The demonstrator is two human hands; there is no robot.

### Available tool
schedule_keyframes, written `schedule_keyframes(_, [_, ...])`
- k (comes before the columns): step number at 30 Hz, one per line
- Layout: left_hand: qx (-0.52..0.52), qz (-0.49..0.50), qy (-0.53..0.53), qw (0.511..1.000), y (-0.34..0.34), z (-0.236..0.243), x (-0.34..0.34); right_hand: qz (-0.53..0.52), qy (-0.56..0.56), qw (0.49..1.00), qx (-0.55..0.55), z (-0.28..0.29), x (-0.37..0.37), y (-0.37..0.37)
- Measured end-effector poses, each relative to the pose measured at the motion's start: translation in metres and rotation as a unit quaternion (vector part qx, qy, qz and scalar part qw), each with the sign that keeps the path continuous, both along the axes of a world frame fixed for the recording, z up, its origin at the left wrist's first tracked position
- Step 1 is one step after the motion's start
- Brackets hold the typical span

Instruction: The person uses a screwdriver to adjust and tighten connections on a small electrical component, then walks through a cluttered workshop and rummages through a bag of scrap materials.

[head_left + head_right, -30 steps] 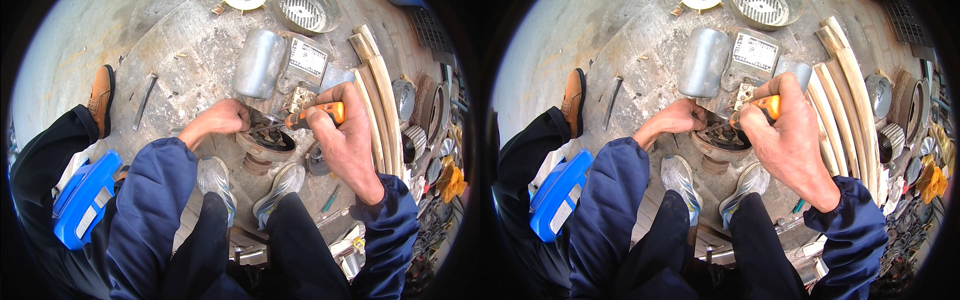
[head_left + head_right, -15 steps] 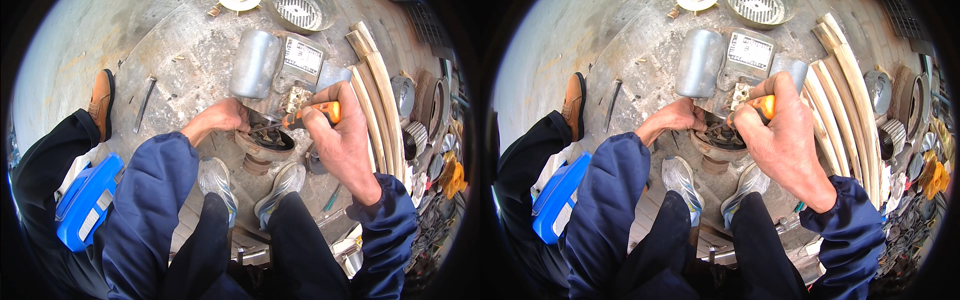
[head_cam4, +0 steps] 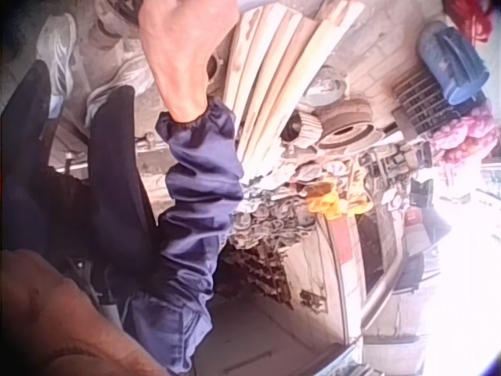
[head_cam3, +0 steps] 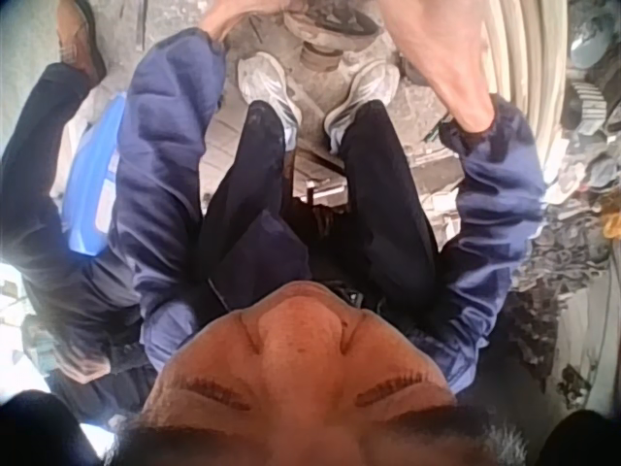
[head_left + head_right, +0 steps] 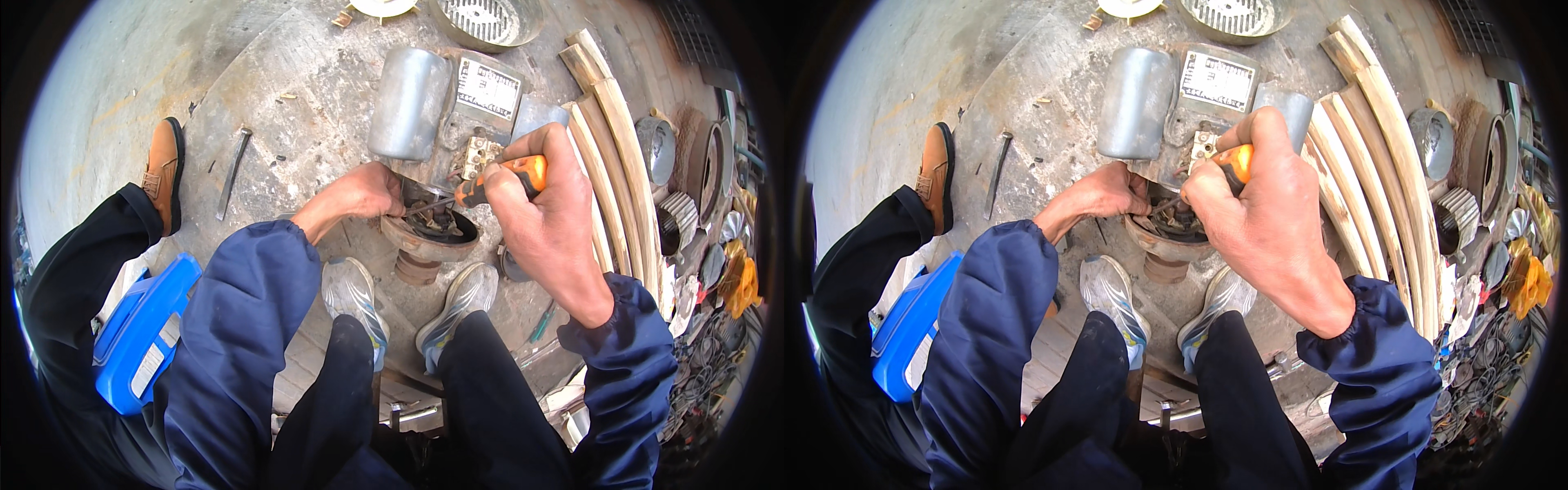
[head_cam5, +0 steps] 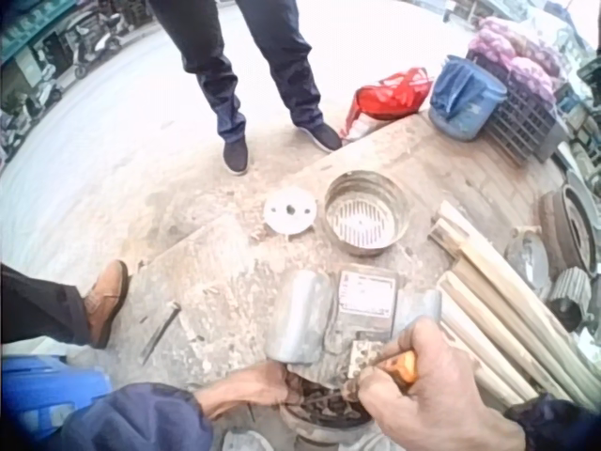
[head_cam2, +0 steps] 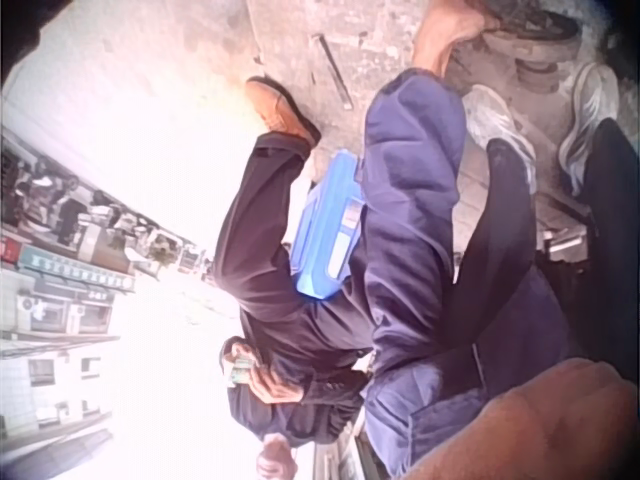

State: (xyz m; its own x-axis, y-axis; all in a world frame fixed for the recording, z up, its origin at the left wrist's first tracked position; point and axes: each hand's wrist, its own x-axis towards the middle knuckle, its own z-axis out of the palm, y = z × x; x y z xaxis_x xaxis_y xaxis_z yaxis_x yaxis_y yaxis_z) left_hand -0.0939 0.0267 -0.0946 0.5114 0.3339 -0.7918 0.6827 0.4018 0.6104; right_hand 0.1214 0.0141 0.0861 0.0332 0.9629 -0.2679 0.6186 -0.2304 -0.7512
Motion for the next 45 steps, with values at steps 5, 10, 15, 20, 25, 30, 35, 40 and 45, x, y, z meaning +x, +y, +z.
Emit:
schedule_keyframes(5, [0.024, -0.013, 0.032, 0.999, -0.004, 0.002, 0.003, 0.011, -0.01, 1.0, 0.026, -0.001, -0.003, -0.002])
schedule_keyframes(10, [0.056, -0.024, 0.048, 0.997, -0.008, 0.006, 0.006, 0.045, -0.027, 0.998, 0.044, -0.002, -0.009, 0.003])
schedule_keyframes(15, [0.047, -0.031, 0.062, 0.996, -0.006, 0.01, 0.008, 0.051, -0.032, 0.997, 0.055, -0.002, -0.007, 0.003])
schedule_keyframes(20, [0.037, -0.011, 0.048, 0.998, -0.008, 0.004, 0.002, 0.049, -0.021, 0.997, 0.063, -0.004, -0.007, 0.001])
schedule_keyframes(25, [0.026, 0.005, 0.032, 0.999, -0.006, -0.001, 0.001, 0.045, -0.023, 0.998, 0.045, -0.003, -0.006, 0.001])
schedule_keyframes(30, [0.025, 0.015, 0.023, 0.999, -0.009, -0.007, -0.001, 0.04, -0.014, 0.998, 0.044, -0.002, -0.004, -0.003])
schedule_keyframes(35, [0.024, 0.008, 0.04, 0.999, -0.007, -0.001, 0.0, -0.016, 0.01, 1.0, 0.014, -0.003, 0.004, -0.011])
schedule_keyframes(40, [0.028, 0.011, 0.033, 0.999, -0.009, -0.003, 0.0, 0.011, -0.005, 0.998, 0.066, -0.003, 0.001, -0.024])
schedule_keyframes(45, [0.024, 0.023, 0.013, 0.999, -0.011, -0.008, 0.0, 0.025, 0.014, 0.996, 0.083, -0.003, 0.002, -0.038])
